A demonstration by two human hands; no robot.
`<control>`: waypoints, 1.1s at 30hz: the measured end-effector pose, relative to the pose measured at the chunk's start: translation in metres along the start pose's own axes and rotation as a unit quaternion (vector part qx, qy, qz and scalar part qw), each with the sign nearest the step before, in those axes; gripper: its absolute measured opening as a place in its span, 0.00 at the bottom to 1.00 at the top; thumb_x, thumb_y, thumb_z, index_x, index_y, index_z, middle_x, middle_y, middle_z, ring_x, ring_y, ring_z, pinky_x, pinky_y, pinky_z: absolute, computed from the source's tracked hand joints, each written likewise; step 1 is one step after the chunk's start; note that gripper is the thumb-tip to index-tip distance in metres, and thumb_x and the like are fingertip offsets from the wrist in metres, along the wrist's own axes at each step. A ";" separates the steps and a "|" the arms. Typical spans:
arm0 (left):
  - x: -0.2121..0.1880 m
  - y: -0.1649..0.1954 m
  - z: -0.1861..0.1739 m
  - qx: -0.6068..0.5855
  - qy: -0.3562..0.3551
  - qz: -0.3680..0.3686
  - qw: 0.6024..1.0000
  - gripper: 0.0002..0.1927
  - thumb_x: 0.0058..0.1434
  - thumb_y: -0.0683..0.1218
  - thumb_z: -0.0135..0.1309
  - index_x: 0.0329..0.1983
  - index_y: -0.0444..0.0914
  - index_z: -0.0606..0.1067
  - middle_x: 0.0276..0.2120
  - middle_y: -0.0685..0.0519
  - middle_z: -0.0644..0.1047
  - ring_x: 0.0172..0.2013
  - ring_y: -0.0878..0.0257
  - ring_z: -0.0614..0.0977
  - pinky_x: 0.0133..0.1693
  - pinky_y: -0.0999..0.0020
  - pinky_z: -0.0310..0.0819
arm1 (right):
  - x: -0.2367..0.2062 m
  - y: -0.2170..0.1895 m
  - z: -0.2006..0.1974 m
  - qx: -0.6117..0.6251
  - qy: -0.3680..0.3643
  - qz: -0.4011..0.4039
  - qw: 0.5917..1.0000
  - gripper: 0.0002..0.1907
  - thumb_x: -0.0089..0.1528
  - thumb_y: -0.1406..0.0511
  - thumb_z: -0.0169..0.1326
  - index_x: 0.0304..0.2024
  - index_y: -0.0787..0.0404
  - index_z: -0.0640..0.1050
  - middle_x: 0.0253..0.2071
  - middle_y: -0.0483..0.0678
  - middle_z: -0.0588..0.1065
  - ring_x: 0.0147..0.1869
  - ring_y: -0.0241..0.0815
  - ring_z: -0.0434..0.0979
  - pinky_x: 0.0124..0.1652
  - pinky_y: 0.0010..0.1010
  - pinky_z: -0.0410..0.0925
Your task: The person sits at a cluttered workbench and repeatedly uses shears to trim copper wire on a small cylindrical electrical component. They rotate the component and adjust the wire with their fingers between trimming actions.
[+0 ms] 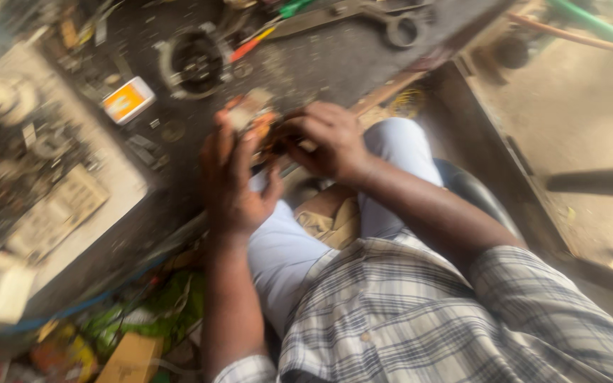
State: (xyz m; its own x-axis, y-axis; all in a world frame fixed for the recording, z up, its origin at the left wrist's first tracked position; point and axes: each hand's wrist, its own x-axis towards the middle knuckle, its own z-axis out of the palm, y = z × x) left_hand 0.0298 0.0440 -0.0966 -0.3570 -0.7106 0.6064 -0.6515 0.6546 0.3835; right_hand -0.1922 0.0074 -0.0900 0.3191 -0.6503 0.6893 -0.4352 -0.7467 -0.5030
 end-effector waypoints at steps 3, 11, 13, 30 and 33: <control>-0.002 -0.003 0.002 -0.013 0.001 -0.009 1.000 0.44 0.67 0.46 0.61 0.80 0.48 0.50 0.77 0.39 0.55 0.72 0.36 0.66 0.68 0.42 0.63 | -0.001 0.001 0.003 0.026 -0.011 0.010 1.000 0.16 0.57 0.72 0.68 0.46 0.61 0.78 0.46 0.51 0.79 0.47 0.50 0.82 0.44 0.39 0.74; 0.001 -0.004 -0.006 -0.052 0.010 -0.011 0.999 0.43 0.67 0.41 0.59 0.79 0.51 0.50 0.79 0.54 0.46 0.73 0.51 0.65 0.70 0.58 0.66 | 0.000 -0.005 0.012 -0.037 -0.021 0.016 0.999 0.09 0.63 0.75 0.64 0.43 0.62 0.77 0.45 0.50 0.80 0.47 0.48 0.84 0.47 0.36 0.75; 0.003 -0.002 -0.011 -0.052 0.003 -0.020 0.998 0.43 0.66 0.41 0.59 0.79 0.52 0.51 0.79 0.55 0.47 0.73 0.52 0.65 0.72 0.58 0.67 | 0.000 -0.007 0.012 -0.039 -0.014 0.023 0.999 0.09 0.62 0.75 0.64 0.42 0.62 0.77 0.44 0.50 0.80 0.46 0.47 0.84 0.46 0.36 0.75; 0.010 0.001 -0.004 -0.043 0.067 -0.020 0.997 0.35 0.69 0.46 0.56 0.75 0.46 0.55 0.78 0.52 0.51 0.68 0.49 0.69 0.67 0.55 0.71 | 0.005 -0.022 -0.017 -0.029 -0.069 -0.013 0.997 0.10 0.68 0.74 0.61 0.50 0.65 0.75 0.48 0.53 0.80 0.42 0.42 0.84 0.40 0.29 0.75; 0.006 0.000 -0.006 -0.057 0.065 -0.012 0.996 0.35 0.68 0.43 0.55 0.76 0.47 0.55 0.77 0.55 0.51 0.67 0.49 0.70 0.67 0.57 0.72 | 0.009 -0.031 -0.025 -0.038 -0.107 -0.077 0.991 0.10 0.69 0.76 0.58 0.49 0.64 0.72 0.50 0.53 0.82 0.40 0.40 0.84 0.36 0.27 0.73</control>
State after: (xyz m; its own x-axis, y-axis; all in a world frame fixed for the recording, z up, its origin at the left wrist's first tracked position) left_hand 0.0314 0.0410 -0.0889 -0.2470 -0.6918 0.6786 -0.5759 0.6680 0.4714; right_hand -0.1972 0.0281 -0.0551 0.5545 -0.5505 0.6241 -0.4267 -0.8320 -0.3547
